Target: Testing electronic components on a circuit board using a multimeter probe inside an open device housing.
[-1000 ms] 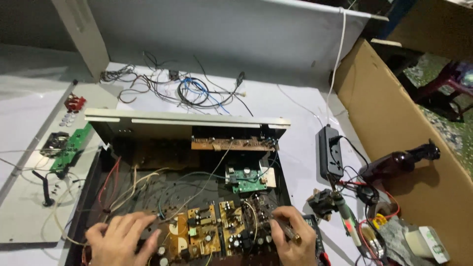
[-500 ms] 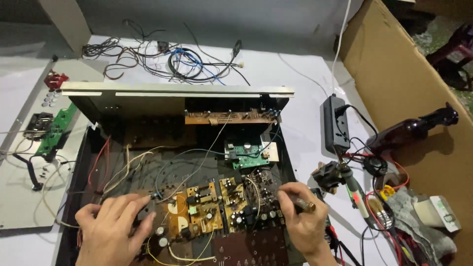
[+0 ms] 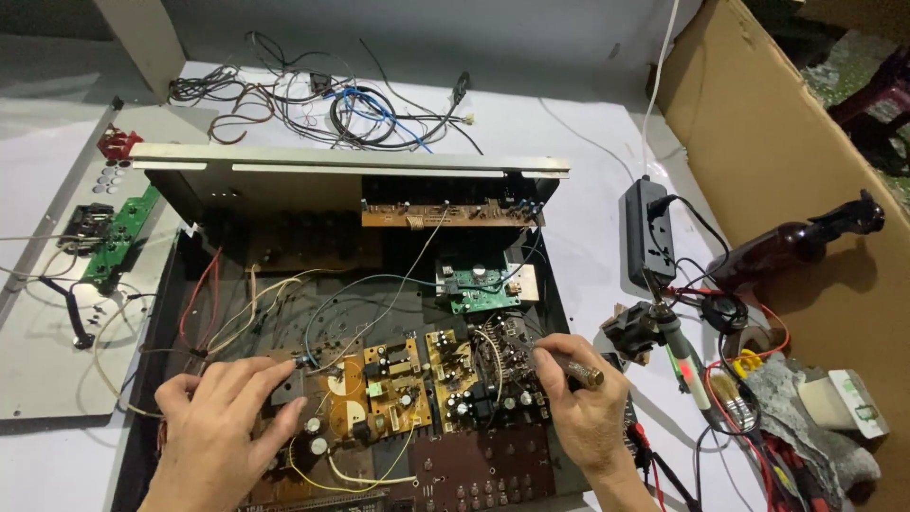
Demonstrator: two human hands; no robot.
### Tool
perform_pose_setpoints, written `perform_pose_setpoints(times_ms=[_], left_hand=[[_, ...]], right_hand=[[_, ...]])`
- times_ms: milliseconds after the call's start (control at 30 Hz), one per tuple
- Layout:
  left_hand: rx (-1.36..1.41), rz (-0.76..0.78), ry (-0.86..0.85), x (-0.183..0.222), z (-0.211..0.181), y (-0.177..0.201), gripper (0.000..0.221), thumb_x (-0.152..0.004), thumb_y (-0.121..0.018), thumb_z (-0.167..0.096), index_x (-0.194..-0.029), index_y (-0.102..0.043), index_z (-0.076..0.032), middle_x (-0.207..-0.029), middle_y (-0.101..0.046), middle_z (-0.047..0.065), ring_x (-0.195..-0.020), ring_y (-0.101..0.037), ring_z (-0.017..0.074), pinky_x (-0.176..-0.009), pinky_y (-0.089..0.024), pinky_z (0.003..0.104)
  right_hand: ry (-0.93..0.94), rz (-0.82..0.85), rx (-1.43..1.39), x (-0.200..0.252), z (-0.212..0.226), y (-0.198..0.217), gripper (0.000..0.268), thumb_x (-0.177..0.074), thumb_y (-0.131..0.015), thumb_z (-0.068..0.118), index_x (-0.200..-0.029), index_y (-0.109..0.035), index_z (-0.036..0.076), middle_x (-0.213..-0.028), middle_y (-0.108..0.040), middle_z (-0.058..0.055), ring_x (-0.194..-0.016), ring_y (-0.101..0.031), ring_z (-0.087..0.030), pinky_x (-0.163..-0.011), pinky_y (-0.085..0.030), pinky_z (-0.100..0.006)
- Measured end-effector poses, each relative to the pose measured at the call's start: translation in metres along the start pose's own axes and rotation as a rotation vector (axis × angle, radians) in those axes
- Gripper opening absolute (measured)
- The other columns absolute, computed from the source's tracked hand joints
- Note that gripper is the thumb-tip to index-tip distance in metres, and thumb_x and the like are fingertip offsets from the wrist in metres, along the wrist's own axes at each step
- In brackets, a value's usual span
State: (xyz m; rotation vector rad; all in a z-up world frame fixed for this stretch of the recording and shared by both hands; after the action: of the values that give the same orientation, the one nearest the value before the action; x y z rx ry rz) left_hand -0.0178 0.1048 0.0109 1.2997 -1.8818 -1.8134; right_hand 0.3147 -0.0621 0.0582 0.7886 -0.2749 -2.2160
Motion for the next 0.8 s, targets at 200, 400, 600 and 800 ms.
perform_pose_setpoints(times_ms=[200, 400, 600, 800], left_hand=[[-0.009, -0.05, -0.007, 0.0, 0.003, -0.002, 0.039, -0.082, -0.07, -0.048, -0.118, -0.07, -0.032, -0.114, -0.069, -0.013, -0.104, -0.063, 0.0102, -0.094, -0.029, 0.044], [-0.016, -0.038, 0.013, 0.002, 0.005, -0.005, 0.041, -0.079, -0.073, -0.047, -0.118, -0.07, -0.033, -0.114, -0.069, -0.014, -0.106, -0.063, 0.0097, -0.093, -0.03, 0.045], [0.007, -0.075, 0.006, 0.001, 0.005, -0.004, 0.038, -0.082, -0.069, -0.048, -0.116, -0.071, -0.031, -0.114, -0.07, -0.016, -0.103, -0.064, 0.0093, -0.092, -0.027, 0.044], [-0.004, -0.057, 0.015, 0.001, 0.006, -0.005, 0.037, -0.083, -0.068, -0.049, -0.116, -0.07, -0.031, -0.116, -0.07, -0.015, -0.104, -0.063, 0.0104, -0.092, -0.029, 0.044]], right_hand=[[0.006, 0.03, 0.026, -0.004, 0.004, -0.002, 0.015, -0.095, -0.066, 0.019, -0.093, -0.074, 0.006, -0.089, -0.076, -0.005, -0.074, -0.069, -0.014, -0.066, -0.059, -0.024], [0.104, 0.1, 0.013, -0.001, 0.007, -0.006, 0.01, -0.095, -0.063, 0.012, -0.096, -0.071, 0.007, -0.092, -0.075, -0.008, -0.078, -0.072, -0.014, -0.069, -0.063, -0.023], [0.068, 0.091, 0.004, -0.004, 0.012, -0.006, 0.01, -0.093, -0.066, 0.009, -0.096, -0.072, 0.003, -0.093, -0.075, -0.009, -0.081, -0.073, -0.015, -0.071, -0.065, -0.022], [0.095, 0.198, -0.028, 0.0, 0.01, -0.011, 0.011, -0.091, -0.067, 0.009, -0.097, -0.075, 0.005, -0.101, -0.073, -0.009, -0.08, -0.075, -0.013, -0.064, -0.069, -0.018]])
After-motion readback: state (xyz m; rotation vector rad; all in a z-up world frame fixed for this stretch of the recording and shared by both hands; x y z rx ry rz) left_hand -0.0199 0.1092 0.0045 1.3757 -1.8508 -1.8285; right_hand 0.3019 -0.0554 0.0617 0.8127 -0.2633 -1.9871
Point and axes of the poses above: each hand's wrist, its own x-axis away from the middle knuckle, its own y-axis out of the back of the hand, z = x × y, the point moved 7 cm from there along -x, towards the middle knuckle
